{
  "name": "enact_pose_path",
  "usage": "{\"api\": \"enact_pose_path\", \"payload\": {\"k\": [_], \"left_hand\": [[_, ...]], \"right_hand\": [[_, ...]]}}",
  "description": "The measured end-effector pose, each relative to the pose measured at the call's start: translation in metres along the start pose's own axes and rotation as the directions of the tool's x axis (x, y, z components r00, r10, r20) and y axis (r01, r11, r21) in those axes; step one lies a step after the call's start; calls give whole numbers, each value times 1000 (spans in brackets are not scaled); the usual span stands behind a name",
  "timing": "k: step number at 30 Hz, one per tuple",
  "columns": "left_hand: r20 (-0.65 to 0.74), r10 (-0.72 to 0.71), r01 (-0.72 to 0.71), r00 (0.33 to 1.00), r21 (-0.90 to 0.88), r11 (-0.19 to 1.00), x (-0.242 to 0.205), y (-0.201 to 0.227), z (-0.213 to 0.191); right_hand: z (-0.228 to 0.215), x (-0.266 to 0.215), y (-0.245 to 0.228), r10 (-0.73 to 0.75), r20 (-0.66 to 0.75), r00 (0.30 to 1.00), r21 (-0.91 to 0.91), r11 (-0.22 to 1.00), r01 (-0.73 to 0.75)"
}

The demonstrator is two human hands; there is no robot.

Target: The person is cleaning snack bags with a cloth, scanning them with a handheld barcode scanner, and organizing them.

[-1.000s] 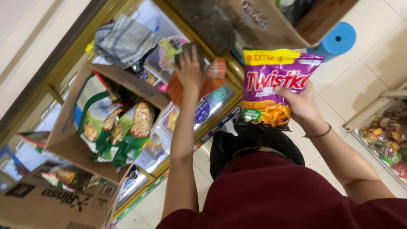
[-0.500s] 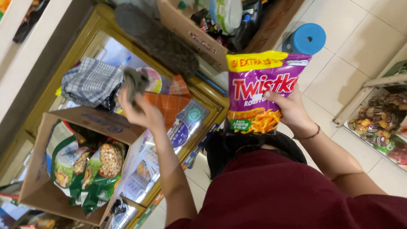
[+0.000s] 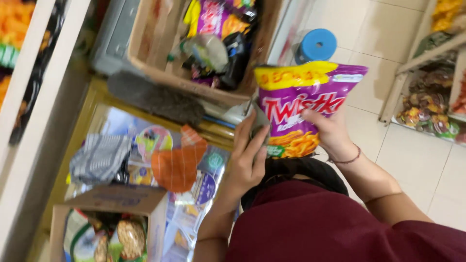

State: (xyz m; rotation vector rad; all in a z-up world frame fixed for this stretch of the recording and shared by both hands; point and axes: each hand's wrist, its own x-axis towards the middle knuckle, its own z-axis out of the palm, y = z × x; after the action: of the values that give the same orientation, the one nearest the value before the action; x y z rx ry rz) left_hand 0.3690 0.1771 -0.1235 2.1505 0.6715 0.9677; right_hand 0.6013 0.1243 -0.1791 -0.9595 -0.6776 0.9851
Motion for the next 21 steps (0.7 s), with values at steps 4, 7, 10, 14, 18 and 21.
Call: {"api": "enact_pose_path", "payload": {"k": [4, 7, 10, 14, 18, 21], "left_hand": [[24, -295, 296, 955, -111, 949, -7, -44, 10], [-79, -177, 86, 981, -641, 763, 15, -44, 0], [-70, 205, -201, 976, -647, 735, 66, 5, -5], [208, 307, -262, 929, -218, 940, 70, 6, 23], [311, 319, -233, 895, -284, 930, 44, -6, 34], [286, 529, -462, 799, -272, 844, 22, -25, 44]], "right_hand": [[-22, -5, -23, -68, -203, 977, 151, 983, 100], [-26, -18, -25, -78, -254, 964, 133, 984, 115], [-22, -37, -12, -47, -242, 969, 86, 994, 70], [-14, -53, -5, -71, -265, 962, 118, 987, 106], [-28, -72, -10, -137, -358, 924, 48, 985, 164], [-45, -80, -30, -44, -478, 877, 302, 930, 211]]}}
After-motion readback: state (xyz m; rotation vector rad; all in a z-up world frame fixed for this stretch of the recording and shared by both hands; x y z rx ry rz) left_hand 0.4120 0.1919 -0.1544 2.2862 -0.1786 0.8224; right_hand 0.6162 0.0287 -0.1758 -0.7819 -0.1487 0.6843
